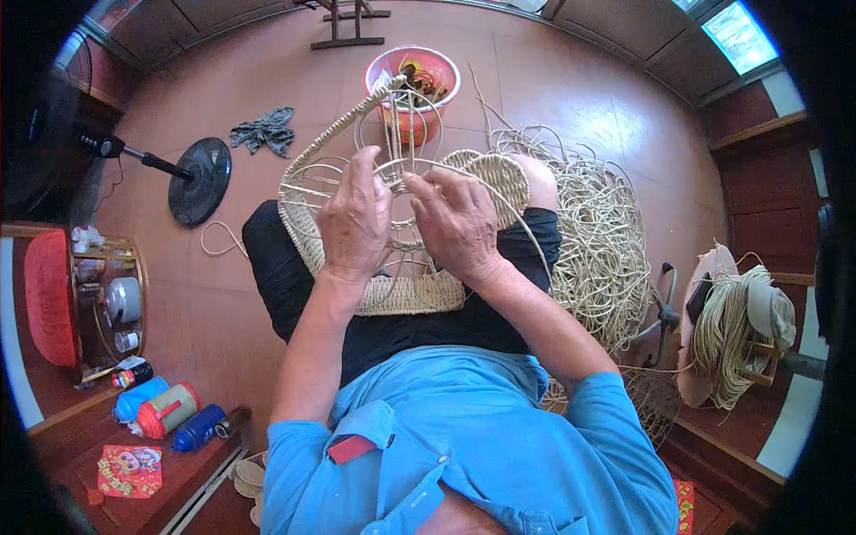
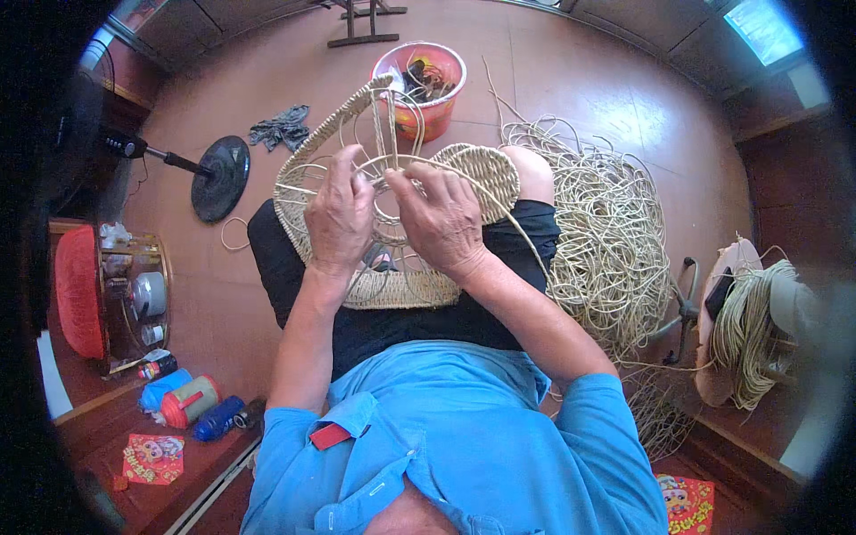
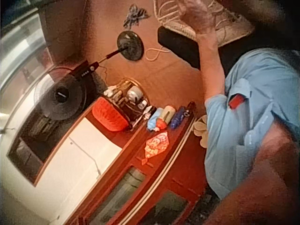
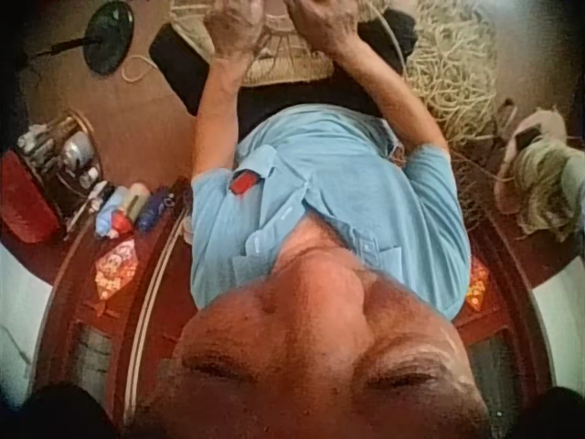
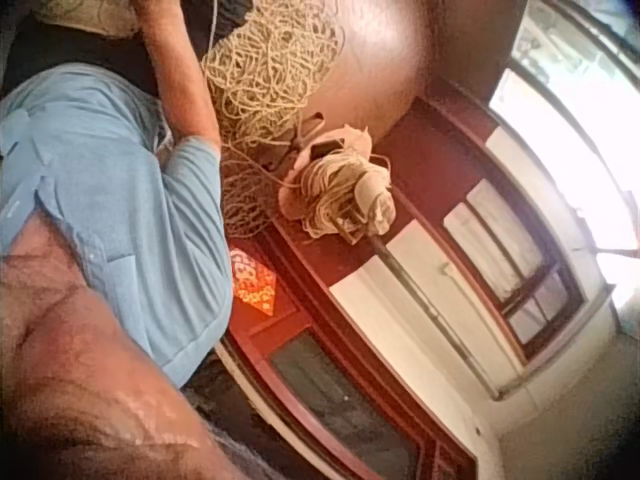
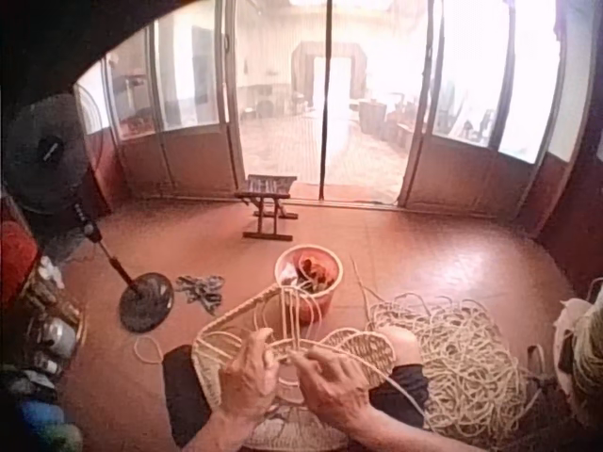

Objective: Weaving a straw fan or decorative object by hand using reeds.

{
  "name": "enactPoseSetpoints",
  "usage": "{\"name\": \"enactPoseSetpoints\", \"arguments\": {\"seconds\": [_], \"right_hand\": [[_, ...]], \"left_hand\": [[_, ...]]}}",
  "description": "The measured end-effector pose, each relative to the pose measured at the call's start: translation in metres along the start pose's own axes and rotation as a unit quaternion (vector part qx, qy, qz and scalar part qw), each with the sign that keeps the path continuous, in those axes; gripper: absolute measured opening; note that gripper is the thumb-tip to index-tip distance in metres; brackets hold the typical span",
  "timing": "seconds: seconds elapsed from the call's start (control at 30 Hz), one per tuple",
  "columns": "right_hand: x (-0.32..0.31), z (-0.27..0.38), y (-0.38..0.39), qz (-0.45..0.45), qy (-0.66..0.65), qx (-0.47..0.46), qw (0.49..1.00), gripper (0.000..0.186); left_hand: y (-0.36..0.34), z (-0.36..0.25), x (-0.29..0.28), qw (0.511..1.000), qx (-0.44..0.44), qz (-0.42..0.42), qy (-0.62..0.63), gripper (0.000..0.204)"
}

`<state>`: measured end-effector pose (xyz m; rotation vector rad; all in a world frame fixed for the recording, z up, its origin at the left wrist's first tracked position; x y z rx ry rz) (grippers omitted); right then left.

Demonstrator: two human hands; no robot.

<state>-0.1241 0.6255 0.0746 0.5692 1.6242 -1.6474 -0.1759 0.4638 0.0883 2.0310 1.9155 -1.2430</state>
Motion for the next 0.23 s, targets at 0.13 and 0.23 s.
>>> {"name": "enactPoseSetpoints", "arguments": {"seconds": [0.13, 0.23], "right_hand": [[0.004, 0.007, -0.001, 0.026, 0.022, -0.054, 0.998, 0.045], [0.005, 0.011, 0.002, 0.054, 0.035, -0.056, 0.996, 0.056]], "left_hand": [[-0.002, 0.008, -0.017, 0.999, -0.003, -0.015, -0.04, 0.032], [-0.012, 0.023, -0.033, 0.999, -0.002, -0.023, -0.04, 0.033]]}}
Point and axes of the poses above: each hand's wrist, its own y-axis away from the middle knuckle, its own x-axis out of the palm, z = x × y, the point moved 2 cm from there along -y, towards the middle knuckle, and after that the axes turned 14 degrees about y, right-handed, at the moved point
